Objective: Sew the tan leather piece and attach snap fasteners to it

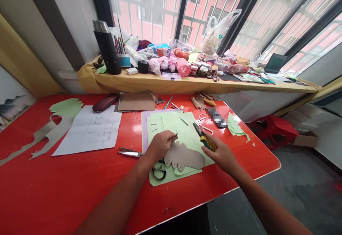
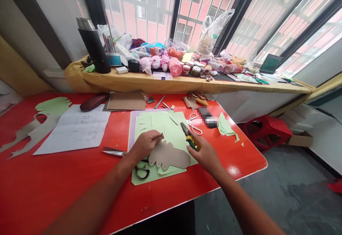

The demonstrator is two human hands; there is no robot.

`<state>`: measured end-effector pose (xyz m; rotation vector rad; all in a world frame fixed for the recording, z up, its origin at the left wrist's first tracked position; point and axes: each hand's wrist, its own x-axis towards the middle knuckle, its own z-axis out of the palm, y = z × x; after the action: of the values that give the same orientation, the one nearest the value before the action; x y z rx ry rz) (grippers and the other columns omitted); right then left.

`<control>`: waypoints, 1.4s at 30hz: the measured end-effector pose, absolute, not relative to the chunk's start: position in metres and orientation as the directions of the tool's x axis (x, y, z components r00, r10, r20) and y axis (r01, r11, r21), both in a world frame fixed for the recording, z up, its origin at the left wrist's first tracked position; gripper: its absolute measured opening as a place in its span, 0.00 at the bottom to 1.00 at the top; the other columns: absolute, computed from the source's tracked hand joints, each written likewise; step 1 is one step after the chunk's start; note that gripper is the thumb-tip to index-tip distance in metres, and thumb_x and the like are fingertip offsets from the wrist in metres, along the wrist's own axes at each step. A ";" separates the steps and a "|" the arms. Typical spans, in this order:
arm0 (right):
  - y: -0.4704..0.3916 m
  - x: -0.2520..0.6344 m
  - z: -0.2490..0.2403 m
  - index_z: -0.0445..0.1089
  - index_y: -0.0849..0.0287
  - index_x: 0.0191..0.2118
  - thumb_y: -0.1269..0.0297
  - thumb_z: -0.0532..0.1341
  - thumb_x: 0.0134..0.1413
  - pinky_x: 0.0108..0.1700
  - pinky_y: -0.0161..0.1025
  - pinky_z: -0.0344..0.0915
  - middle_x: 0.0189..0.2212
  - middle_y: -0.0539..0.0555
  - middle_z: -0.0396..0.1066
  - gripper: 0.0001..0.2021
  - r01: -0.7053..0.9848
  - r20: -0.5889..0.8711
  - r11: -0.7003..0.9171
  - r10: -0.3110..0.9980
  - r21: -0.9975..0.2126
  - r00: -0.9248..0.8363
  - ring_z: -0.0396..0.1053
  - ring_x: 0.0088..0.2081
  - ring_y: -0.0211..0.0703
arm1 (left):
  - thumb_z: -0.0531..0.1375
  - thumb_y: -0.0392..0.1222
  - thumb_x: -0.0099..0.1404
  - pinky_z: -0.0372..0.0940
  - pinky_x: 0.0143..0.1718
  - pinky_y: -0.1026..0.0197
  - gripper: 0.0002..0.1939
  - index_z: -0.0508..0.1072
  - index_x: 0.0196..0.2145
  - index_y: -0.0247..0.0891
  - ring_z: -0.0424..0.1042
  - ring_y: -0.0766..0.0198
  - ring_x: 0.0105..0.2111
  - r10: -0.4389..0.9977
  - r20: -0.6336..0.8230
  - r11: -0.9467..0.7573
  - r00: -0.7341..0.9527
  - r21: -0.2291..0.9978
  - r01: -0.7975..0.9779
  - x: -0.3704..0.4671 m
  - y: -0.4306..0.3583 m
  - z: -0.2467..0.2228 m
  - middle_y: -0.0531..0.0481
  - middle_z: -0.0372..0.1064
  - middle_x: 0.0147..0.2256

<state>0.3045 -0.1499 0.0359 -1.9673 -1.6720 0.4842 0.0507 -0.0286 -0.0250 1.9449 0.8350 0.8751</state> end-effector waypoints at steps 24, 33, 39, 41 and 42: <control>-0.088 0.300 0.018 0.80 0.55 0.50 0.58 0.59 0.71 0.44 0.46 0.70 0.42 0.58 0.81 0.13 0.901 0.278 0.114 0.960 -0.419 0.008 0.77 0.43 0.52 | 0.57 0.42 0.72 0.69 0.39 0.59 0.11 0.79 0.37 0.41 0.74 0.59 0.34 0.848 0.125 -0.292 0.514 0.921 0.258 0.049 -0.028 -0.015 0.49 0.77 0.35; -0.046 0.247 0.004 0.81 0.54 0.46 0.65 0.61 0.69 0.40 0.37 0.66 0.41 0.52 0.84 0.10 0.724 0.165 0.250 0.968 -0.643 -0.188 0.79 0.39 0.44 | 0.57 0.39 0.72 0.69 0.40 0.60 0.10 0.78 0.35 0.41 0.74 0.62 0.35 0.852 0.126 -0.302 0.508 0.911 0.280 0.048 -0.025 -0.013 0.49 0.73 0.36; -0.048 0.260 -0.018 0.81 0.54 0.46 0.63 0.60 0.69 0.43 0.39 0.68 0.42 0.54 0.84 0.10 0.691 0.143 0.251 0.967 -0.678 -0.211 0.79 0.42 0.46 | 0.60 0.43 0.72 0.73 0.38 0.60 0.09 0.79 0.36 0.39 0.75 0.63 0.32 0.892 0.069 -0.178 0.446 0.962 0.205 0.049 -0.026 -0.012 0.48 0.74 0.37; -0.051 0.264 -0.017 0.81 0.54 0.46 0.62 0.59 0.70 0.44 0.40 0.69 0.42 0.54 0.84 0.11 0.675 0.144 0.234 0.972 -0.699 -0.188 0.79 0.42 0.47 | 0.61 0.43 0.71 0.73 0.37 0.60 0.09 0.79 0.37 0.38 0.75 0.63 0.31 0.908 0.059 -0.136 0.415 0.978 0.159 0.049 -0.026 -0.010 0.48 0.74 0.35; -0.052 0.265 -0.016 0.81 0.54 0.46 0.62 0.59 0.70 0.44 0.40 0.69 0.42 0.54 0.84 0.11 0.665 0.145 0.235 0.971 -0.709 -0.188 0.79 0.42 0.47 | 0.61 0.43 0.71 0.73 0.37 0.60 0.09 0.79 0.37 0.38 0.75 0.63 0.31 0.917 0.057 -0.120 0.394 0.983 0.137 0.048 -0.025 -0.009 0.49 0.74 0.34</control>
<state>0.2654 -0.0516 -0.0163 -1.4950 -1.9299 0.6819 0.0485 -0.0255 -0.0095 1.5538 0.9713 0.8895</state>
